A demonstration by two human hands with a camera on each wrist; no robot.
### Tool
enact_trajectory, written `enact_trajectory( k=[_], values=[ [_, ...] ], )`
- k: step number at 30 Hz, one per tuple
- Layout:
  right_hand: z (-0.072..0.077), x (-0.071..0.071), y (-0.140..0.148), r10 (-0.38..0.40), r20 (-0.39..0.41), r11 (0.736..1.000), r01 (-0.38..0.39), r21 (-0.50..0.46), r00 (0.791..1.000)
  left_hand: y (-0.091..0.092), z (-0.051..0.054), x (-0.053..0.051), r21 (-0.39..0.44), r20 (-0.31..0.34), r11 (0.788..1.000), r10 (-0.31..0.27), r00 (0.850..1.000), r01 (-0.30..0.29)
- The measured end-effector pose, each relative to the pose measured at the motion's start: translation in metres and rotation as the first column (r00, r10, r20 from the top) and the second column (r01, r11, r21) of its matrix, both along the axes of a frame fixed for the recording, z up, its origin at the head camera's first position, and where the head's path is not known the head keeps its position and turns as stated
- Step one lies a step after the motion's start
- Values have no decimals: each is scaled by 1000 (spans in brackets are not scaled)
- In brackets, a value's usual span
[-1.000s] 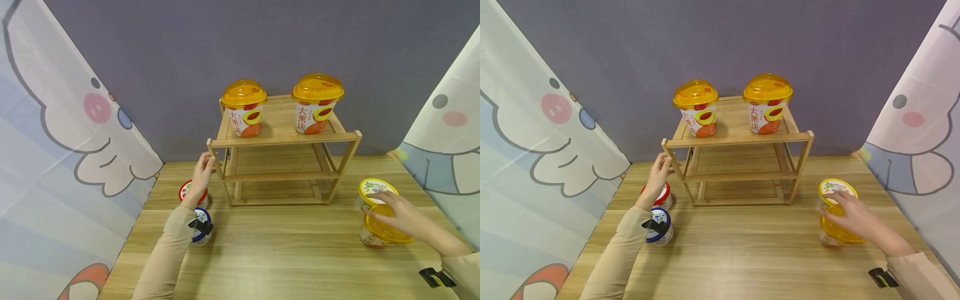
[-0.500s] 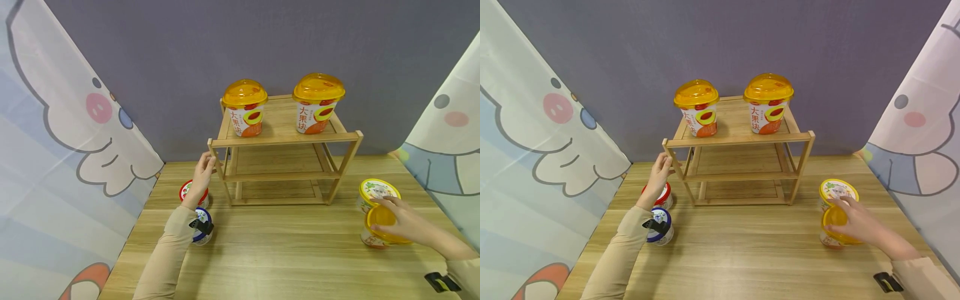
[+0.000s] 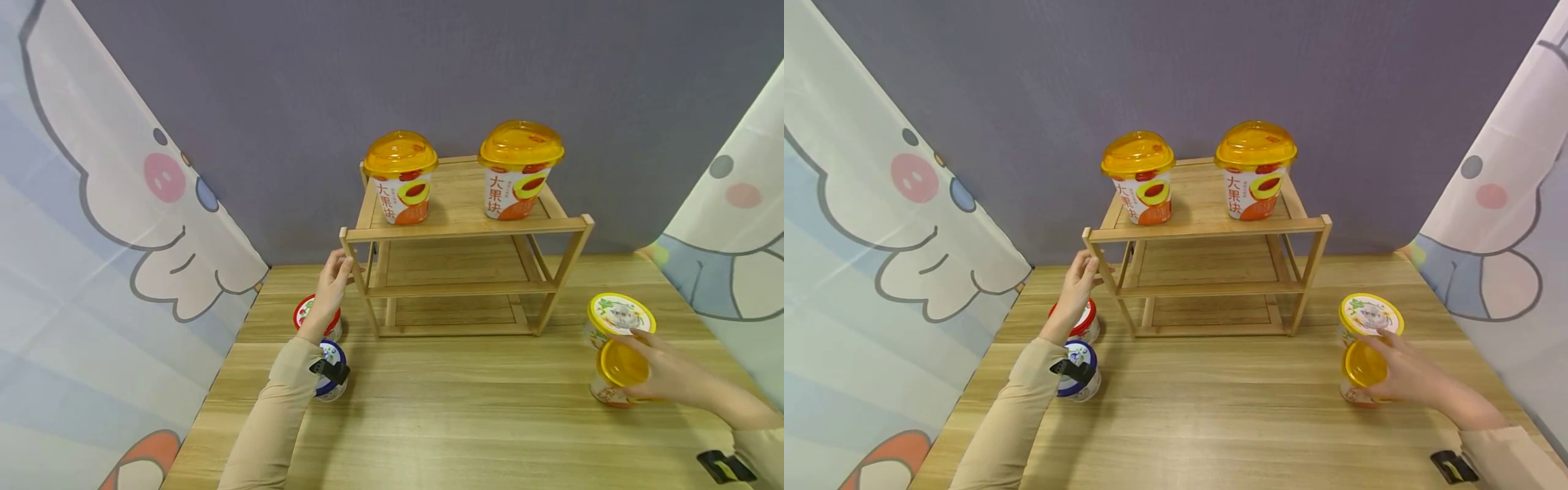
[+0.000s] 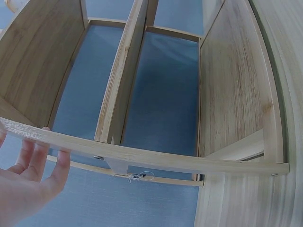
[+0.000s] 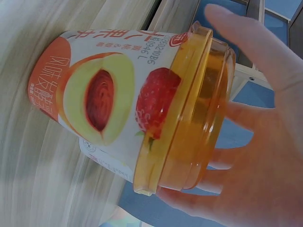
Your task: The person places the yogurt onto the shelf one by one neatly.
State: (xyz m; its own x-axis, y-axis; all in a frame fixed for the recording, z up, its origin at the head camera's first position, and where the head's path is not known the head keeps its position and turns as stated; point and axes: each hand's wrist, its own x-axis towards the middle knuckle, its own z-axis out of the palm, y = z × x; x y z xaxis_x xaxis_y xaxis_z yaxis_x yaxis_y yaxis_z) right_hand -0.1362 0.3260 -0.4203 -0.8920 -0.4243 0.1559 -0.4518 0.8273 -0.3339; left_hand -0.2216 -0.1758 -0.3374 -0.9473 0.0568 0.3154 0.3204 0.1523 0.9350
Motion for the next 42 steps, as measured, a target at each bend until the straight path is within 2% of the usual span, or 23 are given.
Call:
enact_trajectory(
  k=[3,6,11,19,32,38,42],
  values=[
    [0,1,0,-7,46,1000,7,8,999,0,-1,0,6,0,1000,1,1000,-1],
    [0,1,0,-10,53,1000,10,11,999,0,-1,0,13,-1,1000,0,1000,0],
    [0,1,-2,-21,33,1000,21,16,999,-1,-1,-1,1,4,1000,-4,1000,4],
    [1,-2,-8,-35,-60,998,38,45,998,-1,1,0,-20,13,1000,0,1000,0],
    [9,-3,-15,-127,40,984,121,133,991,0,2,1,-36,19,999,10,1000,-9],
    [7,-3,-14,-141,71,982,130,140,987,1,2,1,-28,14,1000,10,1000,-9],
    [5,-1,-12,-108,56,990,102,97,993,1,1,0,-26,18,1000,16,1000,-16]
  ],
)
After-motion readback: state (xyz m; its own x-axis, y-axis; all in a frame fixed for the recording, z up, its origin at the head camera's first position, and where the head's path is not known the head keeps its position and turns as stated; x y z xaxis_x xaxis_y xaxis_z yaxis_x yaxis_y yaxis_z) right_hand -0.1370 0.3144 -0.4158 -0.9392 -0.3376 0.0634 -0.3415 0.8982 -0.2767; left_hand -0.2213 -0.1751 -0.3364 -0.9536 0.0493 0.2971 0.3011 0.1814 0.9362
